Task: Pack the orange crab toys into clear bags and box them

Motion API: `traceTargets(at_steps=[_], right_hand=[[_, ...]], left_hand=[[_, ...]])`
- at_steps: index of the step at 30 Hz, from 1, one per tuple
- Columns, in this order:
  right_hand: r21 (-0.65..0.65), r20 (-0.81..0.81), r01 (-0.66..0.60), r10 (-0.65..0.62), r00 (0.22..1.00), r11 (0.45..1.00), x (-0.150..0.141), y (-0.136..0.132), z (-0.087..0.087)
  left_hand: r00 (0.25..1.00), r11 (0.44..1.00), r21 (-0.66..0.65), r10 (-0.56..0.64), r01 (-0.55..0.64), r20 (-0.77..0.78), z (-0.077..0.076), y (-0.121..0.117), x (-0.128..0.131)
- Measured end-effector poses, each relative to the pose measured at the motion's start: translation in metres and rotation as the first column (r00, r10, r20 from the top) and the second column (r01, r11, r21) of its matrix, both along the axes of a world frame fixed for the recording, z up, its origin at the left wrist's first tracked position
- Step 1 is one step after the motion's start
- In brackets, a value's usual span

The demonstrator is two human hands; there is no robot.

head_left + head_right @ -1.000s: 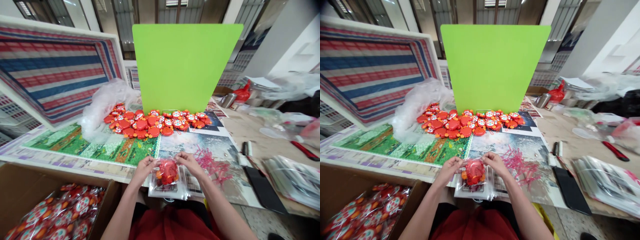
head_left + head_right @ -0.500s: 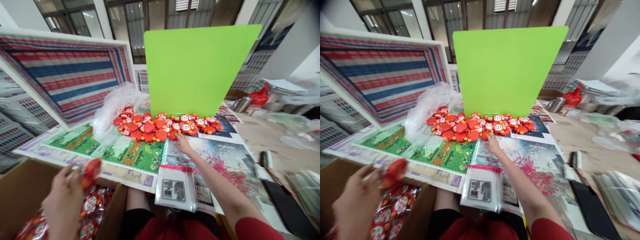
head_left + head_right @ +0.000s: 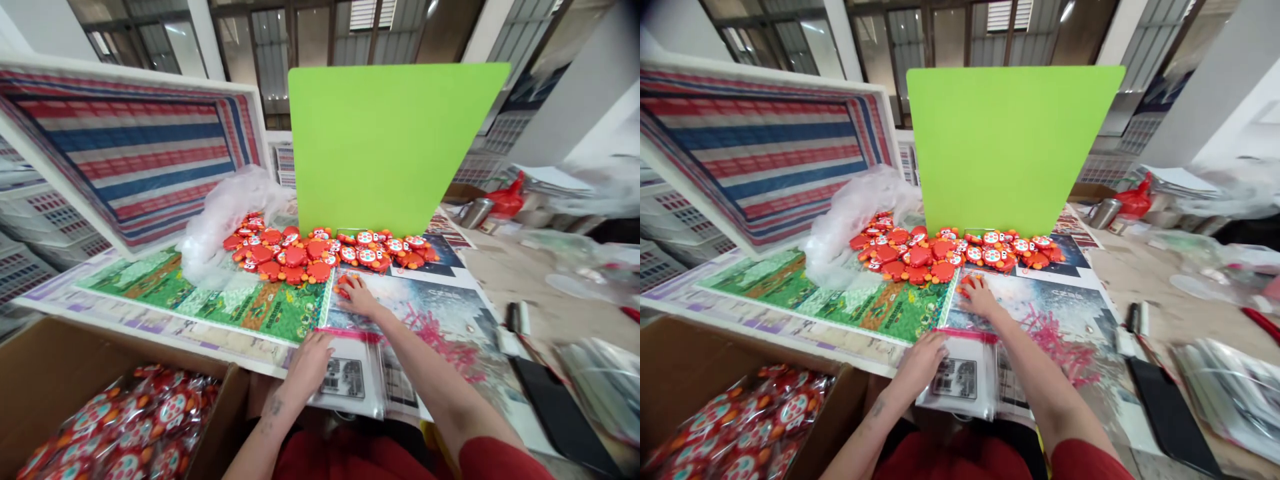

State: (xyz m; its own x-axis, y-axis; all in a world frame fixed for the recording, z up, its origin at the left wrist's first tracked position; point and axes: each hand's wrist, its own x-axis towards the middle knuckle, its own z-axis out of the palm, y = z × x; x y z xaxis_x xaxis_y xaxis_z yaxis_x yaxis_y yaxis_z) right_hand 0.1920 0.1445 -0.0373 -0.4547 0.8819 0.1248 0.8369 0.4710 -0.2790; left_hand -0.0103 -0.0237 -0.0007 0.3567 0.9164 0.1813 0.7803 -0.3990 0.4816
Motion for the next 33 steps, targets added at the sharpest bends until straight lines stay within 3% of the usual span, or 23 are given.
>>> traceTargets(at_steps=[4,7,10,13,16,19,22,25,27,30,33], right_hand=[[0.028,-0.142,-0.130,0.133,0.981,0.991,0.028,-0.048,0.003],[-0.019,-0.325,-0.149,0.135,0.936,0.989,0.045,-0.073,0.005],[-0.008,-0.391,0.078,-0.075,0.917,0.997,0.052,-0.089,-0.001],[0.028,-0.314,0.369,-0.343,0.885,0.929,0.047,-0.102,-0.010],[-0.011,-0.295,0.450,-0.433,0.852,0.893,0.034,-0.115,-0.016],[-0.077,-0.477,0.400,-0.386,0.789,0.913,0.024,-0.121,-0.015],[-0.171,-0.714,0.321,-0.342,0.611,0.931,0.026,-0.121,-0.005],[-0.335,-0.842,0.099,-0.345,0.414,0.937,0.040,-0.122,0.009],[-0.401,-0.868,-0.077,-0.352,0.349,0.913,0.050,-0.124,0.018],[-0.419,-0.883,-0.153,-0.363,0.298,0.895,0.056,-0.124,0.024],[-0.408,-0.896,-0.066,-0.386,0.220,0.911,0.045,-0.117,0.020]], left_hand=[[0.989,0.997,0.026,0.069,-0.066,-0.132,-0.024,0.011,0.030],[0.964,0.983,0.122,0.163,-0.140,-0.209,-0.037,0.018,0.038],[0.943,0.974,0.158,0.200,-0.162,-0.266,-0.042,0.021,0.043],[0.938,0.977,0.159,0.183,-0.141,-0.293,-0.043,0.021,0.045],[0.961,0.983,0.167,0.123,-0.083,-0.248,-0.045,0.018,0.045],[0.987,0.987,0.148,0.082,-0.062,-0.135,-0.049,0.015,0.042],[0.995,0.991,0.087,0.101,-0.102,0.011,-0.051,0.016,0.039],[0.982,0.992,-0.008,0.126,-0.126,0.143,-0.051,0.018,0.037],[0.975,0.993,-0.025,0.119,-0.116,0.187,-0.050,0.019,0.036],[0.990,0.996,0.037,0.072,-0.077,0.121,-0.048,0.018,0.036],[1.000,0.994,0.111,-0.008,0.010,-0.017,-0.044,0.015,0.037]])
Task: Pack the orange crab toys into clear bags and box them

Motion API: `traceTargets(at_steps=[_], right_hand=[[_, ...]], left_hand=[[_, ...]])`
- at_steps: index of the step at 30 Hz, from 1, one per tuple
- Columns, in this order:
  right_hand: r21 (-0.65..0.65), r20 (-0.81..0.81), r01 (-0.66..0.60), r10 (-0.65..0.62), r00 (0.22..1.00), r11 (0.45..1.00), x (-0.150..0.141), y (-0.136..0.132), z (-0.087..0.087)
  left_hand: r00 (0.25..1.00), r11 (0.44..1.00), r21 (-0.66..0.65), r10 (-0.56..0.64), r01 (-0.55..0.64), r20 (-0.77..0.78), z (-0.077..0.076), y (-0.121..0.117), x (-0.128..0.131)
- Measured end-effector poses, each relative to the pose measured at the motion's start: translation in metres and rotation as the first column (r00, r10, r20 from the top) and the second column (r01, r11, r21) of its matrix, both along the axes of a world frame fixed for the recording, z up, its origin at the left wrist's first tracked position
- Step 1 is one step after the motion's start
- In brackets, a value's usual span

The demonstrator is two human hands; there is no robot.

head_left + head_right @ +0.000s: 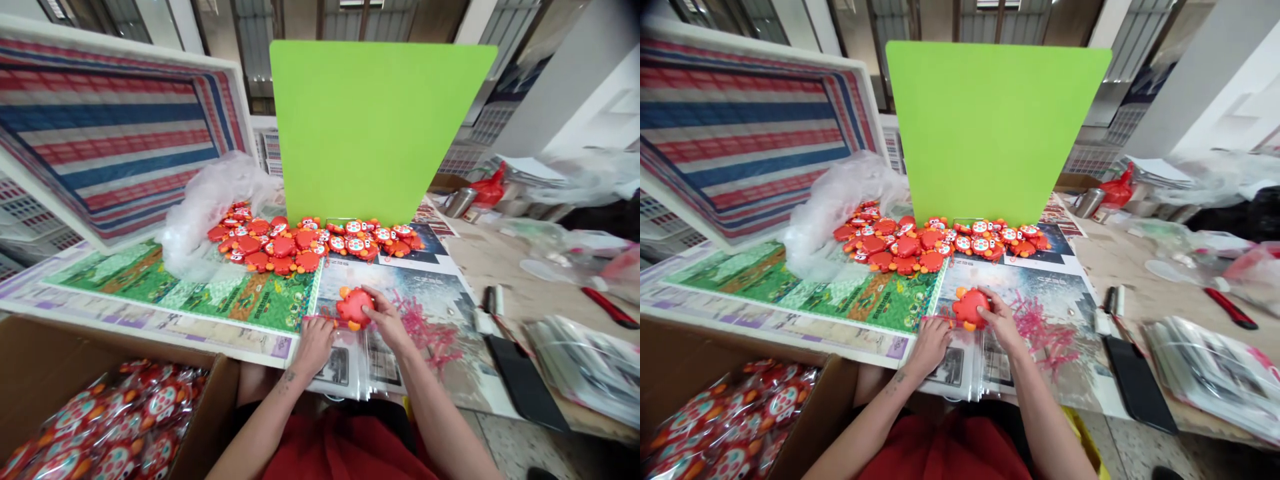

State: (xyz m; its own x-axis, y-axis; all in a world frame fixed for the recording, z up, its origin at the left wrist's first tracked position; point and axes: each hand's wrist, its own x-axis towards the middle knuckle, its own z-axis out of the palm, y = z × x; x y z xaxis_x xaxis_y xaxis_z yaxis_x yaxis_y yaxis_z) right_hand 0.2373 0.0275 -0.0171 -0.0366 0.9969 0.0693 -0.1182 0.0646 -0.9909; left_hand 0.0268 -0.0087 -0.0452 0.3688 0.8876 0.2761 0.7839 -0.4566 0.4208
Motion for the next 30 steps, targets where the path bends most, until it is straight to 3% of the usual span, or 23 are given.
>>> traceTargets(at_steps=[4,9,12,14,16,18,20,22,25,30], right_hand=[[-0.022,0.047,0.017,-0.016,0.999,1.000,-0.020,0.017,-0.011],[-0.083,0.190,-0.183,0.196,0.962,0.980,-0.039,0.028,-0.020],[-0.077,0.313,-0.378,0.383,0.869,0.923,-0.051,0.026,-0.021],[0.003,0.440,-0.436,0.390,0.809,0.900,-0.053,0.023,-0.018],[0.111,0.586,-0.313,0.192,0.787,0.943,-0.049,0.018,-0.014],[0.139,0.709,-0.095,-0.032,0.704,0.986,-0.037,0.011,-0.011],[0.066,0.806,0.041,-0.077,0.587,0.997,-0.024,0.000,-0.010],[0.000,0.839,0.047,-0.026,0.543,0.999,-0.018,-0.012,-0.012],[0.038,0.804,0.007,-0.034,0.594,0.999,-0.024,-0.027,-0.020],[0.149,0.672,0.125,-0.193,0.715,0.981,-0.050,-0.033,-0.025]], left_hand=[[0.996,0.997,0.055,-0.050,0.054,-0.077,-0.001,-0.003,0.000],[1.000,0.996,0.086,-0.006,0.008,-0.026,-0.004,-0.003,-0.001],[0.996,0.989,0.146,0.019,-0.032,0.085,-0.001,-0.003,-0.001],[0.987,0.983,0.181,-0.002,-0.028,0.161,0.001,-0.003,-0.001],[0.974,0.981,0.193,-0.032,-0.011,0.223,0.001,-0.002,-0.001],[0.960,0.985,0.170,-0.046,-0.002,0.277,-0.001,0.000,-0.002],[0.945,0.994,0.110,-0.047,0.012,0.324,-0.002,0.002,-0.003],[0.932,0.999,0.022,-0.034,0.028,0.361,-0.001,0.005,-0.005],[0.929,0.992,-0.110,-0.020,0.065,0.369,0.008,0.011,-0.009],[0.941,0.965,-0.220,-0.065,0.144,0.331,0.033,0.014,-0.014]])
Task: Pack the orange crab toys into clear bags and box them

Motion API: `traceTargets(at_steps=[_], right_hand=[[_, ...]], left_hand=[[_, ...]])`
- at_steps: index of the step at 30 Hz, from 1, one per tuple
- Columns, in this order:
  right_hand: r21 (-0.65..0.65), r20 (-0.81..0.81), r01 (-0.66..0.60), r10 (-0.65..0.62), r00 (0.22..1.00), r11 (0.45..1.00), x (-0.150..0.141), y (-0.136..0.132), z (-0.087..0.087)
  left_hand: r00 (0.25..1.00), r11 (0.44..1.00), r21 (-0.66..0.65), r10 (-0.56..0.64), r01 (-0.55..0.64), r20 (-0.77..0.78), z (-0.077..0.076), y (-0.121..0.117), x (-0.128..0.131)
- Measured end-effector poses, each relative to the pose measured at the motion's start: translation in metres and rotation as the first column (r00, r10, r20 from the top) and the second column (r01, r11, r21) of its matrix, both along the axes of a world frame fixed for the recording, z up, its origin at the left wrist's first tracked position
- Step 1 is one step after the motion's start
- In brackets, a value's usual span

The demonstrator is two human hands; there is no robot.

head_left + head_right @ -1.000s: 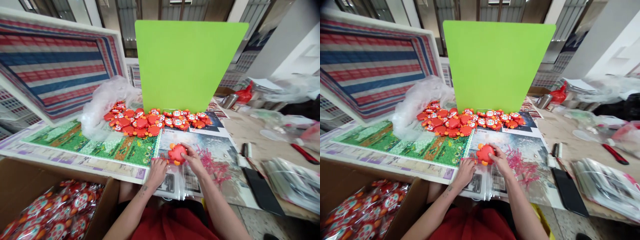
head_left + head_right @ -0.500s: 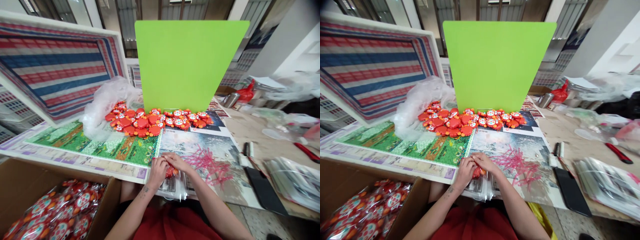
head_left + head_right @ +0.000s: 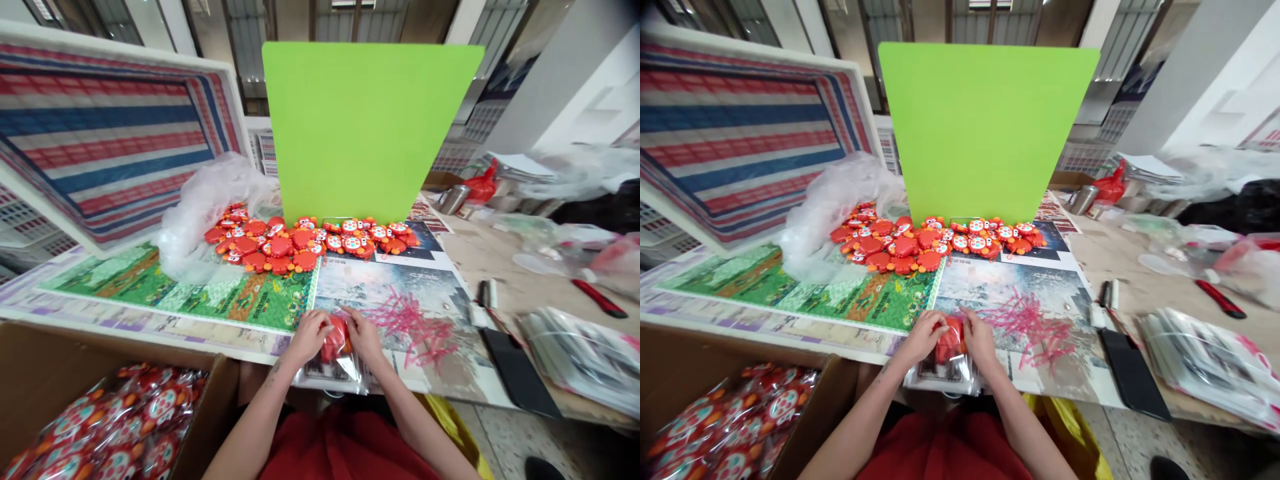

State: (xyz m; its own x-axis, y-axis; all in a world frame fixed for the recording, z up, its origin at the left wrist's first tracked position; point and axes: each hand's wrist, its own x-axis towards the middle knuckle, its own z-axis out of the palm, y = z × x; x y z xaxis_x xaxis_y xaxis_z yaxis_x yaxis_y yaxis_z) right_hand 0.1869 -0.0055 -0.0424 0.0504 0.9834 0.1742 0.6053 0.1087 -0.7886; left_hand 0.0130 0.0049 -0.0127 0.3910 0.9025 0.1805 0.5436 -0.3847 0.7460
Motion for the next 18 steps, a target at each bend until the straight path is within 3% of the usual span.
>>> traceTargets(at_steps=[3,7,9,11,13,16,18], right_hand=[[0.030,-0.147,0.008,-0.003,0.989,1.000,-0.008,0.003,0.005],[0.062,-0.340,-0.019,0.039,0.940,0.998,-0.009,0.006,0.011],[0.068,-0.404,-0.027,0.052,0.913,0.997,-0.007,0.007,0.013],[0.078,-0.420,-0.035,0.065,0.905,0.996,-0.006,0.007,0.015],[0.127,-0.353,-0.028,0.072,0.933,0.992,-0.005,0.008,0.018],[0.318,-0.096,-0.039,0.073,0.993,0.947,-0.004,0.009,0.027],[0.424,0.102,-0.140,0.106,0.989,0.895,-0.007,0.009,0.034]], left_hand=[[1.000,0.999,-0.041,0.019,-0.018,0.025,0.007,-0.004,-0.003],[0.933,0.950,0.026,0.300,-0.311,0.200,0.004,-0.009,-0.013],[0.862,0.917,-0.123,0.399,-0.379,0.314,-0.001,-0.008,-0.019],[0.830,0.907,-0.327,0.389,-0.267,0.401,-0.005,-0.007,-0.022],[0.827,0.890,-0.438,0.336,-0.123,0.451,-0.006,-0.007,-0.022],[0.826,0.862,-0.504,0.328,-0.063,0.457,-0.005,-0.008,-0.016],[0.820,0.848,-0.528,0.336,-0.048,0.464,-0.002,-0.009,-0.011]])
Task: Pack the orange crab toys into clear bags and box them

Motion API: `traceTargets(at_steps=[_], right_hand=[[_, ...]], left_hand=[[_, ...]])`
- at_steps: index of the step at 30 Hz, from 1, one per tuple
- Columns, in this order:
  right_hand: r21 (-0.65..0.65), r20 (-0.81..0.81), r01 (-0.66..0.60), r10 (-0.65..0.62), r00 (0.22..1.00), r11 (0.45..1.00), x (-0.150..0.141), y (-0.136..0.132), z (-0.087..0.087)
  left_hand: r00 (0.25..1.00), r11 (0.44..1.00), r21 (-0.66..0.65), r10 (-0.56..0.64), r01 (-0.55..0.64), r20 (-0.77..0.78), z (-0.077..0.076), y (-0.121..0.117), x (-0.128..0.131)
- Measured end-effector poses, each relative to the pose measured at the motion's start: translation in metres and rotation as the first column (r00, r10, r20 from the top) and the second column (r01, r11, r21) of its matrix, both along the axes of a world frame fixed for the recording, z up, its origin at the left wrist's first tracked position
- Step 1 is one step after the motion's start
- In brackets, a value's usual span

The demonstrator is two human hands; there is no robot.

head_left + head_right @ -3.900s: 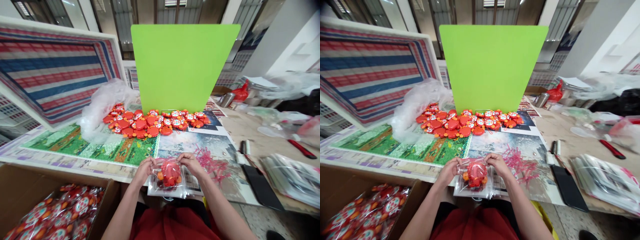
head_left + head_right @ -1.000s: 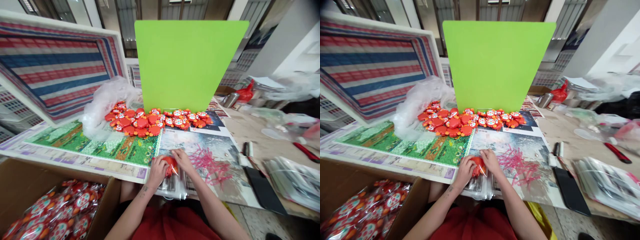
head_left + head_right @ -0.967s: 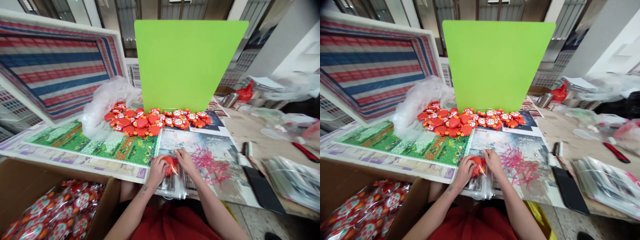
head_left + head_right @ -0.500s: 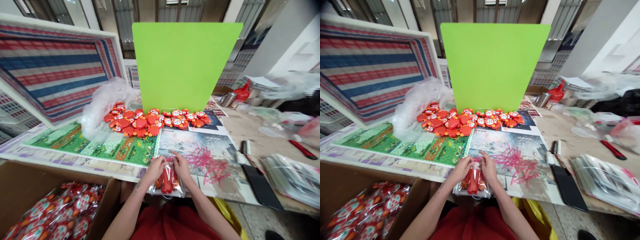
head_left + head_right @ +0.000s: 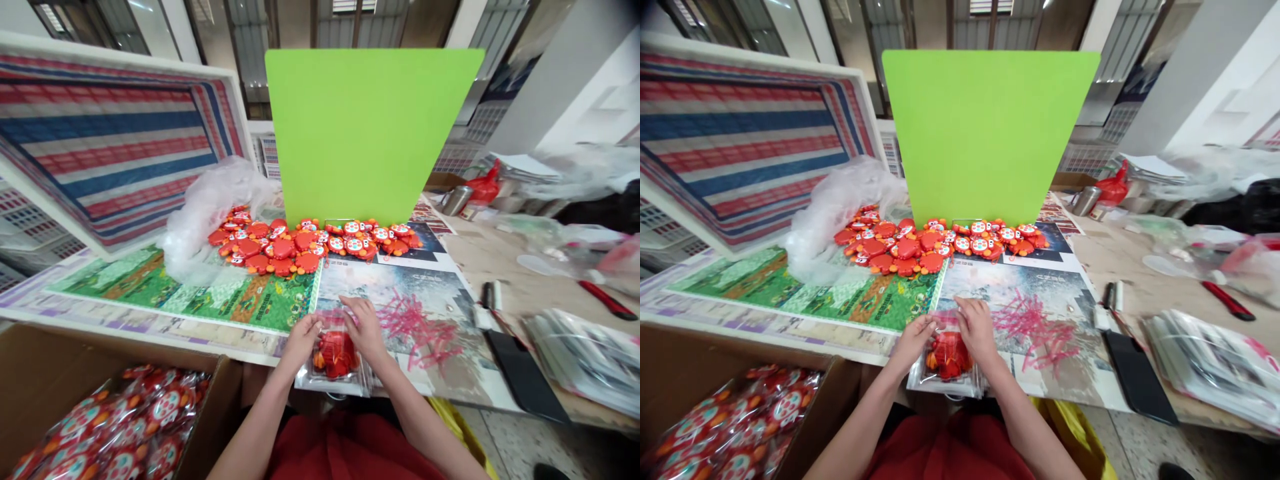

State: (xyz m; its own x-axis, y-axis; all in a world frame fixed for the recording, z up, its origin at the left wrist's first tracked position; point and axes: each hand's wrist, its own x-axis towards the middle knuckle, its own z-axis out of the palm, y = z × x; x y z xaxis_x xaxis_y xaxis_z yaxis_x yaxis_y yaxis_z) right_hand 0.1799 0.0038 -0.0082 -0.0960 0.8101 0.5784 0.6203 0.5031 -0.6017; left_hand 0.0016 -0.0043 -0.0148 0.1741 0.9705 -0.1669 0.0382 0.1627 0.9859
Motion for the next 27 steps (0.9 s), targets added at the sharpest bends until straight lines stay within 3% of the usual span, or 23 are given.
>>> traceTargets(at_steps=[3,7,12,15,17,19,22,25,27], right_hand=[[0.090,0.209,-0.102,0.082,0.975,0.991,-0.009,0.002,0.007],[0.153,0.346,-0.155,0.095,0.934,0.976,-0.023,0.004,0.011],[0.131,0.387,-0.143,0.083,0.919,0.981,-0.030,0.007,0.013],[0.024,0.300,-0.112,0.100,0.949,0.993,-0.022,0.020,0.009],[-0.067,0.245,-0.021,0.037,0.969,0.997,-0.004,0.037,0.002],[-0.151,0.263,0.149,-0.105,0.959,0.977,0.025,0.058,-0.005],[-0.265,0.464,0.436,-0.282,0.840,0.860,0.077,0.087,-0.013],[-0.314,0.613,0.581,-0.307,0.728,0.751,0.116,0.100,-0.016],[-0.335,0.642,0.584,-0.275,0.716,0.739,0.129,0.100,-0.015]], left_hand=[[0.998,0.994,0.102,-0.030,0.036,-0.063,0.006,0.000,0.004],[0.934,0.946,0.300,-0.004,0.119,-0.358,0.016,0.000,0.003],[0.808,0.931,0.281,-0.024,0.233,-0.589,0.025,-0.002,0.004],[0.830,0.920,0.293,-0.057,0.259,-0.555,0.024,-0.003,0.005],[0.876,0.919,0.308,-0.075,0.246,-0.477,0.021,-0.003,0.003],[0.915,0.935,0.288,-0.079,0.205,-0.395,0.014,-0.002,-0.003],[0.959,0.975,0.191,-0.060,0.116,-0.276,0.001,-0.001,-0.013],[0.985,0.994,0.099,-0.023,0.040,-0.172,-0.010,0.001,-0.022],[0.989,0.999,0.051,-0.012,0.019,-0.144,-0.014,0.001,-0.024]])
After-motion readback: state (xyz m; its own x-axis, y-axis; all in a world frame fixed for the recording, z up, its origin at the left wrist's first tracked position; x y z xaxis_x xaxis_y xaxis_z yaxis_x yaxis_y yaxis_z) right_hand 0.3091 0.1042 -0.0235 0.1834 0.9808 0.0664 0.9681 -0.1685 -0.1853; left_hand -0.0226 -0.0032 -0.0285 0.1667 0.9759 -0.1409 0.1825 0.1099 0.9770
